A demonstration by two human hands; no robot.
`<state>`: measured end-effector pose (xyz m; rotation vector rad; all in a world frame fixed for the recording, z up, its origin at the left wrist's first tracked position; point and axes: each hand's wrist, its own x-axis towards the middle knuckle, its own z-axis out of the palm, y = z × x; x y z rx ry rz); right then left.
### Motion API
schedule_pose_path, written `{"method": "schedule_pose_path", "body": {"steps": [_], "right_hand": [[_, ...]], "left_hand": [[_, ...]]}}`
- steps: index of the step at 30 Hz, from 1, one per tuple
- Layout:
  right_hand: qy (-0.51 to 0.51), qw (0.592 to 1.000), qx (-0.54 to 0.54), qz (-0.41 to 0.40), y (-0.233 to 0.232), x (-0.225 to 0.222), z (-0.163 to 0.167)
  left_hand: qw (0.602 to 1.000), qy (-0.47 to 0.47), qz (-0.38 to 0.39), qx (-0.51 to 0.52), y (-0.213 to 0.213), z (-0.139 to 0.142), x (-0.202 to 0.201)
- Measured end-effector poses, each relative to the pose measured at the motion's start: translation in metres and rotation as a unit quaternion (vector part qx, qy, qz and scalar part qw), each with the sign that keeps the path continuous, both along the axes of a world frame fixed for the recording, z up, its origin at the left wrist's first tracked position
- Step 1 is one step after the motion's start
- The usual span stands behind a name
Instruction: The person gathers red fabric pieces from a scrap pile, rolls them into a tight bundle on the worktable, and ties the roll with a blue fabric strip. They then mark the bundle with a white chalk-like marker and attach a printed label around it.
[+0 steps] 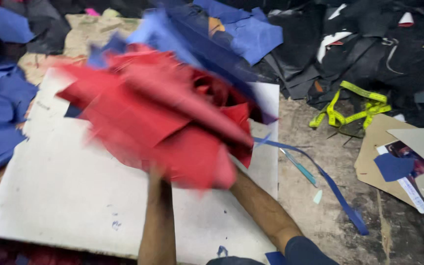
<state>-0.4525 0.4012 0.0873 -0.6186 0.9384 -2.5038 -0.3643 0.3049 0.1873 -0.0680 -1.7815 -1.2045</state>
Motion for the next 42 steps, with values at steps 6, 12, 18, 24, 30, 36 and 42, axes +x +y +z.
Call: {"method": "schedule_pose_path", "body": {"steps": [6,12,18,24,30,36,42], "right_hand": [[-0.371,0.926,-0.067,0.010,-0.055,-0.010,-0.103],[-0.297,0.948,0.110,0.021,-0.002,0.042,-0.094],[-0.193,0.873,0.423,0.149,0.125,0.084,-0.051],[0.025,0.851,0.507,-0.138,0.160,-0.038,-0.040],[0.157,0.785,0.559,-0.218,0.098,-0.158,-0.031],[0.058,0.795,0.589,-0.132,0.064,-0.190,-0.017],[0.162,0.795,0.563,-0.155,0.042,-0.174,0.027]], "left_hand": [[0.830,-0.377,0.123,-0.393,-0.061,-0.086,-0.102],[0.826,-0.453,0.061,-0.329,-0.086,-0.121,-0.121],[0.977,-0.186,0.092,-0.051,-0.113,-0.114,-0.058],[0.958,-0.230,0.136,0.102,-0.031,-0.130,0.063],[0.956,-0.265,0.000,0.122,0.036,-0.139,0.162],[0.866,-0.423,0.057,0.260,0.038,-0.148,0.256],[0.868,-0.336,0.109,0.348,0.015,-0.151,0.291]]}}
